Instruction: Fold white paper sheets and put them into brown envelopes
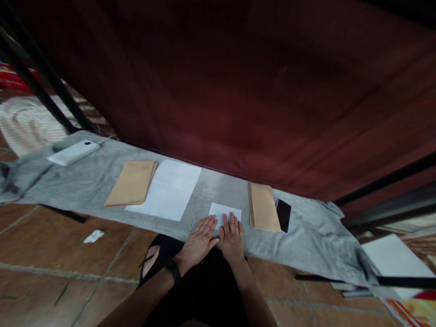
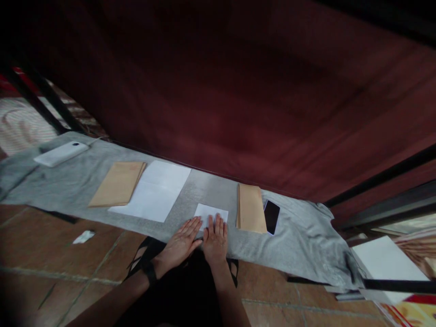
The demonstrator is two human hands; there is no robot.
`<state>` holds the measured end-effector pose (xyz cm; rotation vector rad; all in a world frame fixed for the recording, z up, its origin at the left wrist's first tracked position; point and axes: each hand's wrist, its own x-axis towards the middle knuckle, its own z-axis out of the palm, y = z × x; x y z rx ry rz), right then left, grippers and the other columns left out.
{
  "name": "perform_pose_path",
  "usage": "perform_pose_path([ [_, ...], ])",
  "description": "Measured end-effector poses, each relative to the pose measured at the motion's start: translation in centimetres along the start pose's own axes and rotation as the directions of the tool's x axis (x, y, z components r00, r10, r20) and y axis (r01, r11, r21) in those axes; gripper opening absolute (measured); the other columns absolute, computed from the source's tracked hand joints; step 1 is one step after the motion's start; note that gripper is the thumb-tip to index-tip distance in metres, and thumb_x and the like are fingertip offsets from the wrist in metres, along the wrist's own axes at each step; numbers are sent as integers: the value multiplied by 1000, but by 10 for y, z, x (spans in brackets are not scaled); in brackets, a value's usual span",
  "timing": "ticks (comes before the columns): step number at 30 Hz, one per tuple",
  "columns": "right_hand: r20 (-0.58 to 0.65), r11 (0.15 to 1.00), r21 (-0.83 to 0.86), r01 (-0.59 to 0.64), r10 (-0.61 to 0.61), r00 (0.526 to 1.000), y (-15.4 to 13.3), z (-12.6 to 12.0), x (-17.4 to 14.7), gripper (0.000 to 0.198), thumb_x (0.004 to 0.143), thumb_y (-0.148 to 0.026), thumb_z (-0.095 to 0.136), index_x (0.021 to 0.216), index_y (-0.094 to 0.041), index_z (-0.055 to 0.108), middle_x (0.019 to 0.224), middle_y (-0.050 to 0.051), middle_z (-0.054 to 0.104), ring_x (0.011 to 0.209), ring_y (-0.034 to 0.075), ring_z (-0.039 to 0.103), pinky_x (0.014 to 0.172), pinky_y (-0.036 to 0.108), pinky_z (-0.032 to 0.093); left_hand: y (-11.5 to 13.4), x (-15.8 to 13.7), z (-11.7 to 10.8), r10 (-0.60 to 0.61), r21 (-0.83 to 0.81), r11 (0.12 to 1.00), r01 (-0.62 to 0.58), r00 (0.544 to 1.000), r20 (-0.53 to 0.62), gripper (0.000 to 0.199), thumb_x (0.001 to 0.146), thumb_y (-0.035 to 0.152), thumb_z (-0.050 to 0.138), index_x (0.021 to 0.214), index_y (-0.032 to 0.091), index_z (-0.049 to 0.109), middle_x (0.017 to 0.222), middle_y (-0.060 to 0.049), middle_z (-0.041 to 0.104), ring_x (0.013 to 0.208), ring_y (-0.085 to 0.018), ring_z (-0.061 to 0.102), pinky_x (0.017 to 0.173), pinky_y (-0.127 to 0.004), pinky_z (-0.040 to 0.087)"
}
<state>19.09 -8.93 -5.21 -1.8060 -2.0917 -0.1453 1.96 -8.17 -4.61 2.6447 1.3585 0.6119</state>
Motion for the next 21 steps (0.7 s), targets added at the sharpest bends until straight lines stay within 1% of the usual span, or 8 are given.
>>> perform_pose_path([
  [3,-21,1000,9,1,-1,1000,2,-2,-4,52,104,-30,40,154,-16,39,162,18,31,148,30,36,117,52,33,-7,-9,-4,18,28,999,-18,1000,-16,62,101,44,44,155,14,34,159,-17,39,148,-26,36,119,-47,36],
  [6,-18,1000,10,0,0,1000,2,-6,-6,51,104,-30,40,153,-16,41,162,18,31,148,30,35,118,52,32,-7,-13,-5,25,58,998,-23,999,-32,64,100,43,46,155,12,33,159,-18,37,149,-27,34,119,-47,35],
  [8,-5,1000,17,15,-15,1000,0,-9,-7,50,105,-30,40,153,-19,41,162,15,33,148,30,35,119,53,29,-5,-14,-3,28,83,996,-25,999,-32,65,99,42,48,155,12,33,160,-19,36,149,-29,33,119,-48,35],
  [10,22,997,33,62,-63,998,-2,-13,-8,50,104,-32,40,153,-23,41,161,11,36,148,29,35,120,53,27,-4,-14,-2,32,99,995,-30,999,-24,65,98,40,50,155,14,34,161,-18,35,150,-30,32,120,-49,34],
  [12,55,993,46,113,-115,992,-4,-15,-9,50,104,-33,41,153,-27,41,161,9,38,147,28,37,119,52,28,-4,-14,-2,35,105,994,-33,999,-15,66,97,40,52,156,17,33,162,-17,33,150,-30,31,120,-49,33],
  [14,75,990,42,132,-135,988,-2,-17,-13,50,104,-35,42,154,-28,40,161,9,38,146,27,39,118,50,31,-5,-14,-1,36,110,993,-35,999,-8,67,97,41,51,156,16,32,162,-17,33,150,-30,32,119,-49,34],
  [18,73,988,15,151,-152,986,11,-20,-24,55,103,-39,45,156,-23,37,162,11,35,146,27,39,118,45,34,-6,-14,0,45,132,990,-44,999,-3,71,97,43,51,157,11,29,161,-20,33,150,-30,30,119,-49,34],
  [21,70,981,-3,193,-193,979,24,-25,-32,60,102,-41,48,156,-18,36,161,13,35,147,27,37,119,43,34,-5,-15,-1,45,150,988,-47,999,11,75,94,38,56,157,9,27,163,-21,29,151,-31,27,120,-48,33],
])
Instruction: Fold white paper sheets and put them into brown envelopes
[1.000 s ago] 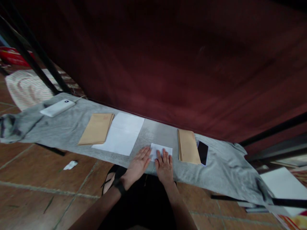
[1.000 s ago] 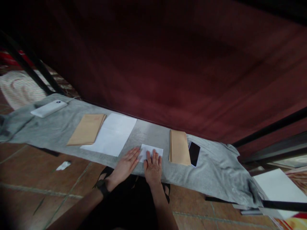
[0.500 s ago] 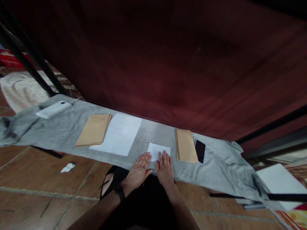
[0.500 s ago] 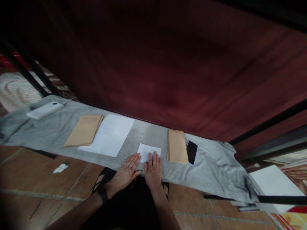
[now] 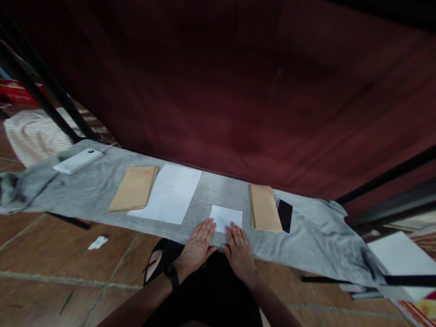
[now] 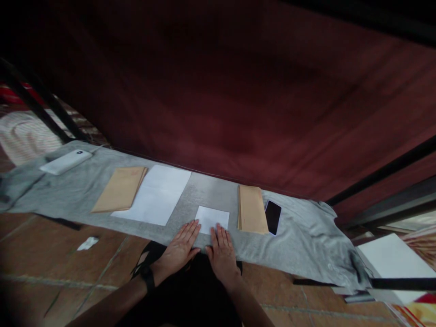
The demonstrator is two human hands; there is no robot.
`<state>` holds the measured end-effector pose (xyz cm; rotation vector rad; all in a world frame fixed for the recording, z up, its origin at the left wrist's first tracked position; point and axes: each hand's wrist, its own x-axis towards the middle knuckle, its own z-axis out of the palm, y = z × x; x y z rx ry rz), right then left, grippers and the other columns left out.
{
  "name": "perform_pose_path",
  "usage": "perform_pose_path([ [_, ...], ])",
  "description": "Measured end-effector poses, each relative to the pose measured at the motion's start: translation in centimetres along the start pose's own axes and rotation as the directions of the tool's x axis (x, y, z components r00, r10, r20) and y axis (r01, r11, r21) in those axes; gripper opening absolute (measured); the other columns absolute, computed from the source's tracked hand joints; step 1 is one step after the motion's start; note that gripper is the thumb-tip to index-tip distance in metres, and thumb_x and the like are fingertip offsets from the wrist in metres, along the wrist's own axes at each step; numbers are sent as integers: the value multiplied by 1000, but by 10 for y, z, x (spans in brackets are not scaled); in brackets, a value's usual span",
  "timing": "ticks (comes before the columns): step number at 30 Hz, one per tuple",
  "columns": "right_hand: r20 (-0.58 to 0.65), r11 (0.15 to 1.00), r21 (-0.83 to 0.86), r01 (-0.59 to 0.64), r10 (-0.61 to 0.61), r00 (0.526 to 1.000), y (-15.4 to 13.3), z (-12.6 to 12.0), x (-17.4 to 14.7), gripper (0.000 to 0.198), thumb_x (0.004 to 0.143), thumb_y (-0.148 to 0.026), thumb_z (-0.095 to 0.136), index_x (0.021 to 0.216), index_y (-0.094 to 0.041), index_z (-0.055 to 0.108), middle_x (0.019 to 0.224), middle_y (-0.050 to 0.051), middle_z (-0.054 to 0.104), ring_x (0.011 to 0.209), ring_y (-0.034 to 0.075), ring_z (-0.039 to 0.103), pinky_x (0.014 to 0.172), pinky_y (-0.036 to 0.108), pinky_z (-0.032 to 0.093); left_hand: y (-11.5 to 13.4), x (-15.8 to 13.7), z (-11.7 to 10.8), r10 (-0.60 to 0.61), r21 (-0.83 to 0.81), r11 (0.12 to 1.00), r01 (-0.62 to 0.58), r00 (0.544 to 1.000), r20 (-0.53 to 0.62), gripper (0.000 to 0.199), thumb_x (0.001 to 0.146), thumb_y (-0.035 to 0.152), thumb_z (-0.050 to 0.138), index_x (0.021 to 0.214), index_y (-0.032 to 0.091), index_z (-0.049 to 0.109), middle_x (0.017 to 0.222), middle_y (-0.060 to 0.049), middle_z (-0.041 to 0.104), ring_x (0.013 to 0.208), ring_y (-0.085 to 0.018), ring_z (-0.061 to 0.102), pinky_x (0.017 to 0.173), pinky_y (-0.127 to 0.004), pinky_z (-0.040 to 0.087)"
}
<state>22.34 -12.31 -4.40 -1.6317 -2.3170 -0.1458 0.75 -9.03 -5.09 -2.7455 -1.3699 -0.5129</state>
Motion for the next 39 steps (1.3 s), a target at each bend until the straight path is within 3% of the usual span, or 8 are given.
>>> perform_pose_path([
  [4,32,997,-16,72,-72,997,11,-13,4,58,103,-41,47,153,-14,40,158,15,41,146,27,39,121,47,31,2,0,-4,-6,5,1000,5,1000,15,80,87,20,58,158,13,22,166,-19,22,153,-30,23,121,-48,30],
  [9,61,989,36,144,-146,987,3,-16,35,52,105,-37,40,155,-22,37,162,6,35,149,25,34,120,45,31,4,1,-5,3,-15,1000,-3,1000,14,85,83,15,58,159,23,20,169,-13,11,153,-32,20,121,-51,29],
  [16,-55,997,47,-58,61,997,-20,16,41,51,106,-39,40,153,-20,41,160,13,38,147,26,38,119,49,30,3,-5,1,-38,-35,999,39,999,35,77,85,16,54,157,12,26,165,-18,26,152,-30,25,120,-49,31],
  [19,-112,988,20,-154,155,982,-21,21,33,52,107,-36,37,154,-15,39,159,17,37,147,27,37,119,49,30,5,3,-1,-83,-48,995,85,995,52,67,90,30,56,151,10,38,157,-20,41,147,-32,37,118,-52,34],
  [22,-101,984,0,-178,177,979,-21,22,30,52,106,-29,34,157,-16,33,161,16,35,149,27,34,119,50,29,14,27,-3,-167,-60,984,169,985,43,56,97,42,50,143,11,50,147,-19,54,142,-32,46,119,-53,33],
  [28,-132,983,-15,-184,180,975,-24,26,33,53,102,-17,32,155,-15,37,157,16,42,147,27,38,118,50,30,25,69,5,-135,-96,986,139,990,41,57,103,47,35,146,13,50,155,-14,47,147,-27,38,120,-47,32],
  [32,-148,974,17,-224,224,963,-24,26,34,50,104,-17,30,153,-14,42,155,15,46,145,25,40,118,49,31,12,68,13,-131,-61,989,132,991,15,61,103,49,31,149,11,46,157,-14,44,149,-25,33,123,-46,26],
  [39,-48,947,135,-291,300,953,-13,19,48,47,105,-22,30,145,-10,51,149,15,54,141,22,46,118,42,33,-6,66,15,-212,3,977,212,977,3,56,102,35,29,151,10,43,157,-13,43,150,-24,32,124,-44,21],
])
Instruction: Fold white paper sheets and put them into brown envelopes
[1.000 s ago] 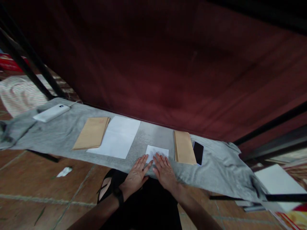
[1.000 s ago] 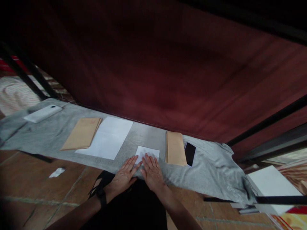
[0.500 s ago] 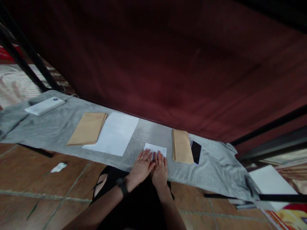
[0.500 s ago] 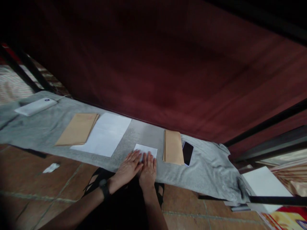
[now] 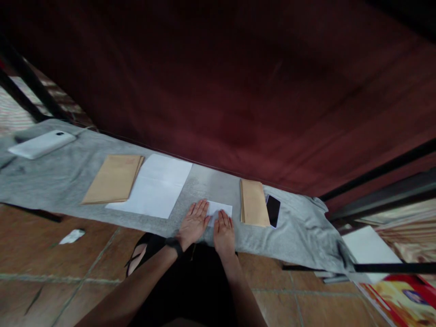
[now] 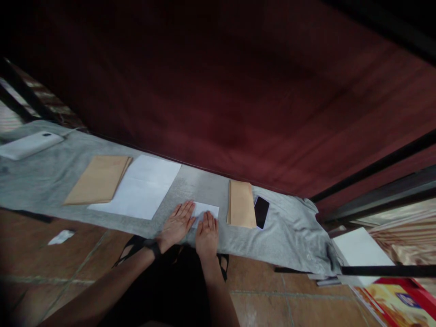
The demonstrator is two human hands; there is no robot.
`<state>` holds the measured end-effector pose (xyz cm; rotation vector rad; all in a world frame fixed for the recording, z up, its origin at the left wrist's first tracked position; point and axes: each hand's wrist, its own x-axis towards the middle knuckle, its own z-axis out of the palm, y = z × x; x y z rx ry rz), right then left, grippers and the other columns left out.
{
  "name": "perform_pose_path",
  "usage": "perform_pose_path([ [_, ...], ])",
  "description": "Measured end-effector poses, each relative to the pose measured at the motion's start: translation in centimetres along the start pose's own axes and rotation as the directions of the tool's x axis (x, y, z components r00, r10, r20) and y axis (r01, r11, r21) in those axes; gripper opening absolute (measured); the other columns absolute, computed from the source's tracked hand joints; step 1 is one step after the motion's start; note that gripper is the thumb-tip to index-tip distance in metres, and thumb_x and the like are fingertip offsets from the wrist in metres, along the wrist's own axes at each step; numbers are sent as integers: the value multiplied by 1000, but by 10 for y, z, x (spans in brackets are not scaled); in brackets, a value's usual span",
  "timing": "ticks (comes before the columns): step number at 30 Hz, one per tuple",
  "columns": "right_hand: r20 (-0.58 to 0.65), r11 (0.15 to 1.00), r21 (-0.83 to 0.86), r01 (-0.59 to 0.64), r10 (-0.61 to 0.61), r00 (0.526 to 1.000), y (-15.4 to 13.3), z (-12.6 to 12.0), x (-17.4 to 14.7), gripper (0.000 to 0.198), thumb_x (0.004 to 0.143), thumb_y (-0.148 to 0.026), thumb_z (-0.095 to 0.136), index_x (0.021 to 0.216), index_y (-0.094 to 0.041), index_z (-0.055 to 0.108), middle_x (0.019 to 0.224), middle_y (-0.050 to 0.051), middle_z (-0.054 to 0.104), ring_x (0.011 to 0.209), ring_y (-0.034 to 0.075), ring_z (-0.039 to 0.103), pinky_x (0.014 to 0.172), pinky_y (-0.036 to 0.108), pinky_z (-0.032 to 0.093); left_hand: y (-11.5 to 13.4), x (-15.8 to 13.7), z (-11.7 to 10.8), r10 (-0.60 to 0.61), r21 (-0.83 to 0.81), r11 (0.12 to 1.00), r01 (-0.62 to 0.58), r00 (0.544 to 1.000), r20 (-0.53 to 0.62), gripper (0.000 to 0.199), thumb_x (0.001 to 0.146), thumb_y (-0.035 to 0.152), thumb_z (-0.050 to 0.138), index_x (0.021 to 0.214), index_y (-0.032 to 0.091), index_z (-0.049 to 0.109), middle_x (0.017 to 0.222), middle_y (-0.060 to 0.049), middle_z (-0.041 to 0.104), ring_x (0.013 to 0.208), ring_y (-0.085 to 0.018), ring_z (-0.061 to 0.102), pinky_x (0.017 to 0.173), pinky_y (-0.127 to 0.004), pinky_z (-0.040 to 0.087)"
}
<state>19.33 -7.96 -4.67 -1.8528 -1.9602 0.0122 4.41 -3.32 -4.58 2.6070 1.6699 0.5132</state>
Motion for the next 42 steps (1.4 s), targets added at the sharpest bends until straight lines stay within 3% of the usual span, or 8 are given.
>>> perform_pose_path([
  [5,41,1000,-29,5,-4,999,0,3,13,49,106,-28,30,150,-11,45,156,15,45,145,23,41,119,44,31,3,1,-2,3,6,1000,-3,999,48,59,100,41,35,153,14,41,161,-13,37,152,-26,27,125,-46,17],
  [9,0,995,-97,-12,12,1000,5,8,7,52,106,-32,31,152,-10,43,158,18,40,146,28,38,119,48,30,3,1,1,-9,8,1000,8,995,97,62,101,45,34,155,15,38,163,-13,32,153,-27,24,125,-48,15],
  [17,-73,989,-147,15,-26,997,20,14,-6,56,105,-31,29,154,-3,35,155,22,42,145,29,40,117,51,32,9,-2,1,-5,-55,998,7,1000,30,63,100,38,39,157,14,31,161,-14,36,152,-29,25,125,-52,13],
  [24,-38,984,-176,41,-49,998,20,10,-9,55,106,-29,28,153,-2,36,157,22,40,146,30,38,118,50,30,16,-22,-9,267,-125,957,-260,963,45,57,101,37,41,154,14,38,161,-12,36,151,-23,29,125,-41,20],
  [32,-40,984,-161,77,-85,996,26,11,-16,55,107,-30,27,152,-2,39,157,24,38,148,31,35,118,54,32,10,-25,-23,308,-166,943,-288,945,114,67,97,51,52,153,17,39,164,-14,29,153,-26,24,124,-43,21],
  [42,-58,984,-170,45,-56,997,29,-5,-40,54,107,-31,32,151,0,39,155,28,39,147,33,35,115,56,36,4,-26,-25,350,-249,916,-314,929,116,62,91,53,63,149,36,46,168,-5,18,154,-28,20,124,-44,20],
])
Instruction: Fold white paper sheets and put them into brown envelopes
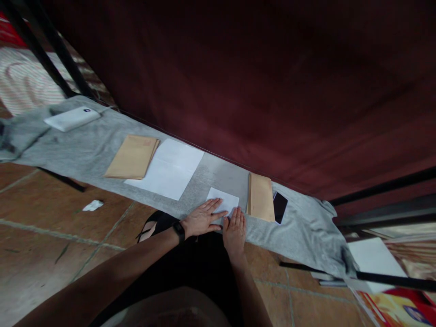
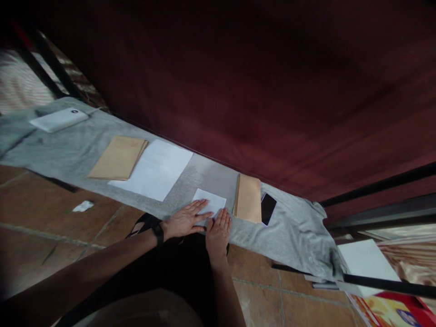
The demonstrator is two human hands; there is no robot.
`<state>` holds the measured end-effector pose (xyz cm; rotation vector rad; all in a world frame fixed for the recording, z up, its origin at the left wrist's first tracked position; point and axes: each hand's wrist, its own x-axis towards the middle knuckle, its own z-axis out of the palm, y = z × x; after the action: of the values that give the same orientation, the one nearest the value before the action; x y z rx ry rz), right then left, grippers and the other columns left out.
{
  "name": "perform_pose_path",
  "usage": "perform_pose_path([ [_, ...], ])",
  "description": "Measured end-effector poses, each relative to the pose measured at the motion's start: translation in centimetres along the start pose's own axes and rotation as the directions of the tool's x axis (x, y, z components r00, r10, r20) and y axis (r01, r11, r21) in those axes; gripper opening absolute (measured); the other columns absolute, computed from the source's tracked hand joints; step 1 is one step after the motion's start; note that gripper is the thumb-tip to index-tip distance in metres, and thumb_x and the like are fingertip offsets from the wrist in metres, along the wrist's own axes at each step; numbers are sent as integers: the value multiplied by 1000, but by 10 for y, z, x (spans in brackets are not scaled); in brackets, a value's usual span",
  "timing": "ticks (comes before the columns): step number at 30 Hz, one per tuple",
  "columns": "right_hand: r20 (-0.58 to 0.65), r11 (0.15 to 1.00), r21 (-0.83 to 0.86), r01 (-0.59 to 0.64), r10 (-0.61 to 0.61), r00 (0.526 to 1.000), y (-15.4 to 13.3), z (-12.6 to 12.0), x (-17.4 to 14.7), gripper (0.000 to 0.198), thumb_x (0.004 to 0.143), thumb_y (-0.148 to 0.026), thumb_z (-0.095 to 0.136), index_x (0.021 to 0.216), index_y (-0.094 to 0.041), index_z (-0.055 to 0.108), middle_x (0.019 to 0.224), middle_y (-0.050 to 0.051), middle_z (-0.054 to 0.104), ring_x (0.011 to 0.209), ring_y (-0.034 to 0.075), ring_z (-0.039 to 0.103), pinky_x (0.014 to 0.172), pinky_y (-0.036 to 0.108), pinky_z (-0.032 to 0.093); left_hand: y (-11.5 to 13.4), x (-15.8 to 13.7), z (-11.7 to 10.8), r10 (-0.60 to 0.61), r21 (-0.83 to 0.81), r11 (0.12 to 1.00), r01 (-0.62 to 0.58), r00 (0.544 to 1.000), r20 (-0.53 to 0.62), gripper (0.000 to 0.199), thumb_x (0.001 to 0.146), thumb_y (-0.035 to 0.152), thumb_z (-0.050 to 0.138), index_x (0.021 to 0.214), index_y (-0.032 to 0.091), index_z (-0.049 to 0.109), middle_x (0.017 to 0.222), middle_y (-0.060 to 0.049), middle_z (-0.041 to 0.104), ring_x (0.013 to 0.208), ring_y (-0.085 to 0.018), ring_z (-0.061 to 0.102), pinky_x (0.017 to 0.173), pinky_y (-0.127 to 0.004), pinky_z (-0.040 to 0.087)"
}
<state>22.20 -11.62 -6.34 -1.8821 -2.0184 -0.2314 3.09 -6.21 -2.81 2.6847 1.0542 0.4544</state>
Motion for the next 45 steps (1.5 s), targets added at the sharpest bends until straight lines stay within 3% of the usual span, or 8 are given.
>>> perform_pose_path([
  [7,70,991,98,86,-93,993,-21,-12,-1,55,107,-33,28,157,-8,30,158,18,40,148,25,35,119,48,33,0,1,3,6,65,998,-6,1000,-3,66,94,47,58,154,26,39,167,-10,21,154,-26,21,125,-43,18],
  [22,59,997,37,65,-67,996,-16,-19,-8,59,107,-36,35,156,-4,30,158,23,37,148,30,34,118,51,33,-17,-39,-1,-69,126,989,81,993,-95,73,99,54,45,157,14,27,162,-16,32,152,-25,27,124,-42,24],
  [30,56,988,90,122,-128,990,-32,-14,16,49,106,-34,36,152,-16,43,161,17,34,148,29,34,118,54,31,-10,-36,-7,-105,126,985,114,992,-72,62,101,49,43,149,10,44,156,-18,43,148,-25,36,123,-43,26],
  [34,72,994,55,100,-103,992,-35,-9,17,50,106,-35,41,153,-19,42,163,17,29,148,30,35,118,54,31,-35,-31,-34,-176,146,970,195,975,-135,50,104,47,35,140,19,55,153,-10,51,146,-22,40,125,-45,21],
  [36,73,993,45,106,-109,991,-35,-7,16,50,106,-35,41,153,-19,41,163,16,29,148,31,35,118,53,31,-68,-37,-59,-348,154,901,405,888,-302,54,104,48,33,142,16,52,157,-14,44,148,-26,36,124,-47,21],
  [39,70,993,32,112,-114,991,-35,-7,16,50,106,-35,40,154,-19,41,163,17,28,148,32,34,118,54,31,-131,-61,-104,-626,46,667,744,592,-507,64,102,50,36,145,2,42,159,-26,34,150,-34,29,120,-51,25],
  [42,68,996,37,86,-88,994,-37,-7,16,50,106,-36,40,153,-19,42,163,16,29,148,32,36,118,54,30,-181,-95,-142,-814,-48,357,933,285,-506,80,95,54,52,147,-4,31,157,-32,31,148,-43,27,114,-58,28],
  [45,62,997,52,57,-60,996,-40,-6,17,49,105,-36,41,152,-20,44,163,14,30,147,30,36,119,52,29,-203,-123,-160,-944,-82,207,975,177,-279,86,87,60,62,139,-4,35,145,-32,47,134,-41,45,104,-48,39],
])
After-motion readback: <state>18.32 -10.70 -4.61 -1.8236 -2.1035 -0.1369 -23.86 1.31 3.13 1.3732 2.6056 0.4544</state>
